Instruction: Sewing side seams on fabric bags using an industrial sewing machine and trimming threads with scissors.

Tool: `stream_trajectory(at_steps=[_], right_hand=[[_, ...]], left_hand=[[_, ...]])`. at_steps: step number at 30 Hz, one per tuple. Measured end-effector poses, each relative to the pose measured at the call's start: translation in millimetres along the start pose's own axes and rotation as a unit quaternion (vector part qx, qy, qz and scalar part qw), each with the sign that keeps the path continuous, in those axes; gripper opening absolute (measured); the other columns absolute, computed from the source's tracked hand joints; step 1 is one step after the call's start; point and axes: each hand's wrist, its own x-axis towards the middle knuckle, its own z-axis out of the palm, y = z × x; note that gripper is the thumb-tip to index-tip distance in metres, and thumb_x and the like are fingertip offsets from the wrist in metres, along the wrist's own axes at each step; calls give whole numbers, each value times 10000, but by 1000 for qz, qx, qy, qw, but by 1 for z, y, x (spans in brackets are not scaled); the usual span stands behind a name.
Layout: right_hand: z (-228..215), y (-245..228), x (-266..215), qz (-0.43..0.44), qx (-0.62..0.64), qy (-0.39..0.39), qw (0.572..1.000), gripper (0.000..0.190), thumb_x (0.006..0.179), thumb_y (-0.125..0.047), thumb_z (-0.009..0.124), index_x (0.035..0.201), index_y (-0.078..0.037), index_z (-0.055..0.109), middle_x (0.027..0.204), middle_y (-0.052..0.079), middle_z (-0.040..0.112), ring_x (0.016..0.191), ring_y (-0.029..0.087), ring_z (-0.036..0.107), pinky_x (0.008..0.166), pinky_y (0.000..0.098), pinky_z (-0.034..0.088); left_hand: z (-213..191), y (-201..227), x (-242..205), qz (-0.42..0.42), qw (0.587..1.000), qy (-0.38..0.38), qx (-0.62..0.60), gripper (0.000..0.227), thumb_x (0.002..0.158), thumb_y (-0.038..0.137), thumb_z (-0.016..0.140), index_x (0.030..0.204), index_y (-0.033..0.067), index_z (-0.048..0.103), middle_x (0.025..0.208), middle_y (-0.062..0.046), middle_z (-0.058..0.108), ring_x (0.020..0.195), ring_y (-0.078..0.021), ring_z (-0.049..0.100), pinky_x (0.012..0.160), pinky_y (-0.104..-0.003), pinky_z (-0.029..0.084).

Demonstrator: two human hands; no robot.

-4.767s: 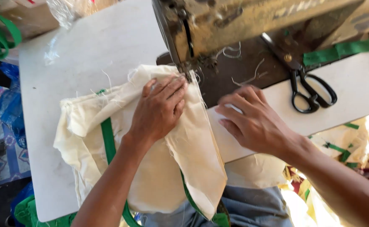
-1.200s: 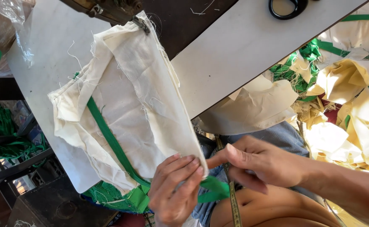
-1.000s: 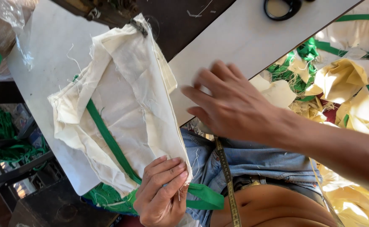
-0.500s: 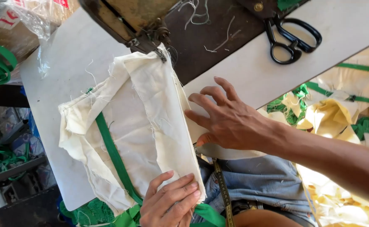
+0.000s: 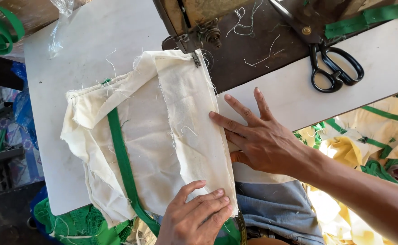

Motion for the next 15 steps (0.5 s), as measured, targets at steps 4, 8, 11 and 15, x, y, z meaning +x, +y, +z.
stream_trajectory(at_steps=[4, 8, 11, 15], right_hand=[[-1, -1, 1, -3, 4, 7, 1000, 602, 932, -488, 679, 1387, -96, 650, 1645, 10, 390, 1550, 450, 196, 1189, 755, 3], [-5, -1, 5, 2, 3, 15, 1000, 438, 891, -405, 741, 1174, -72, 736, 1558, 40, 450, 1358, 459, 393, 1177, 787, 112], [-9, 1, 5, -10, 6, 0, 1000, 424, 876, -391, 742, 1138, -58, 744, 1551, 37, 461, 1347, 464, 401, 1178, 787, 131], [-11, 2, 7, -16, -3, -10, 1000, 426, 861, -359, 758, 1144, -42, 733, 1560, 27, 454, 1356, 472, 393, 1169, 795, 156]], left_hand=[[2, -3, -5, -4, 1000, -19, -9, 58, 901, 28, 806, 950, 57, 792, 945, -84, 794, 926, -220, 805, 926, -475, 566], [4, -5, -4, -2, 999, -27, -27, 97, 886, 4, 818, 967, 51, 793, 970, -105, 788, 934, -234, 798, 939, -499, 555], [2, -4, 0, -1, 999, -19, -31, 89, 895, -21, 802, 949, 46, 777, 960, -109, 773, 926, -240, 790, 927, -505, 556], [4, -4, 2, 5, 1000, -10, -13, 71, 938, -14, 757, 921, 54, 756, 904, -93, 743, 915, -228, 775, 896, -491, 570]])
